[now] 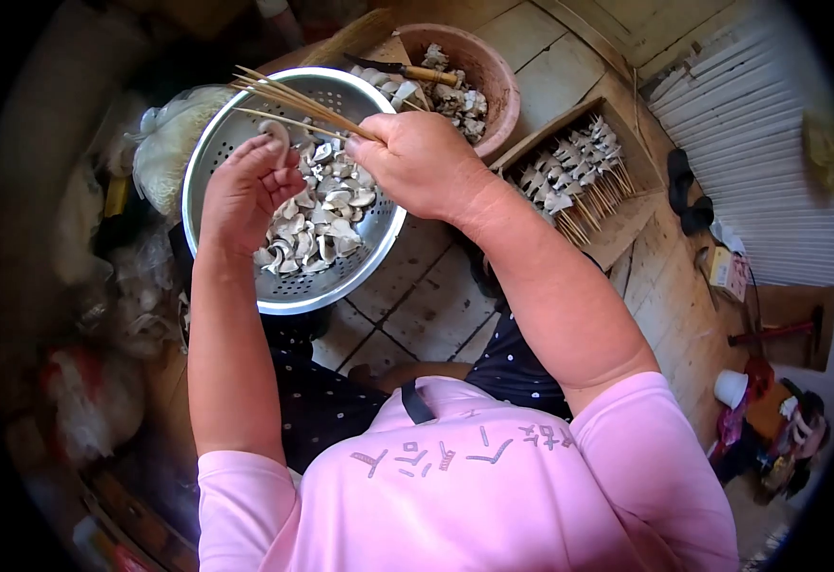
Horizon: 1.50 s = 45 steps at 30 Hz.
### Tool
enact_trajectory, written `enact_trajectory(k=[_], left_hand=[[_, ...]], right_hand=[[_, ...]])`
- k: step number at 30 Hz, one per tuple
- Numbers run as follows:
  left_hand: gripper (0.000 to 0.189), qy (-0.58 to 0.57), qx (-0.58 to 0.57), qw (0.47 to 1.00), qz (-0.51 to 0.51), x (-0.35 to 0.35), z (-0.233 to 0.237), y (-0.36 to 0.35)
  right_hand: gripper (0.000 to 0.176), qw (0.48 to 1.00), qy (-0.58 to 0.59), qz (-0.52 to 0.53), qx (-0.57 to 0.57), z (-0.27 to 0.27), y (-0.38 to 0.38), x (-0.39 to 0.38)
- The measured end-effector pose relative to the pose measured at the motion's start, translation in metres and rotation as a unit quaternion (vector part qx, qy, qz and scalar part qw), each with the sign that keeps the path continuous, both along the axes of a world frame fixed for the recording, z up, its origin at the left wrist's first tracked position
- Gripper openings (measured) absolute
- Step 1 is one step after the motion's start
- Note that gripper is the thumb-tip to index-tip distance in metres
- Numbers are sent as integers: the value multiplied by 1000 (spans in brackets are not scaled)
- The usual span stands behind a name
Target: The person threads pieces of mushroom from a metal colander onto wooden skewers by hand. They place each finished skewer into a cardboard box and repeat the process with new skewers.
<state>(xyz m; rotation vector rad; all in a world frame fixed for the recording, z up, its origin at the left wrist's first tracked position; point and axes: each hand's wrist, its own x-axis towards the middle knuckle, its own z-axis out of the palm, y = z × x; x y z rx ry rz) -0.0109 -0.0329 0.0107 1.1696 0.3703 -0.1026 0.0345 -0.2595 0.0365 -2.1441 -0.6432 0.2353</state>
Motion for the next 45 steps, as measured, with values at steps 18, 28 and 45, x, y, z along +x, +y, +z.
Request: enact_trajectory(k=[18,28,45], left_hand=[[29,-15,-111,992,57,-5,10,1],[29,-26,-32,990,137,-1,8,2],[22,-26,14,991,129,-1,11,4]], right_hand=[[28,999,4,17,-45,-1,9,2],[29,997,43,21,-66,4,4,0],[26,997,10,28,-70,-1,1,0]])
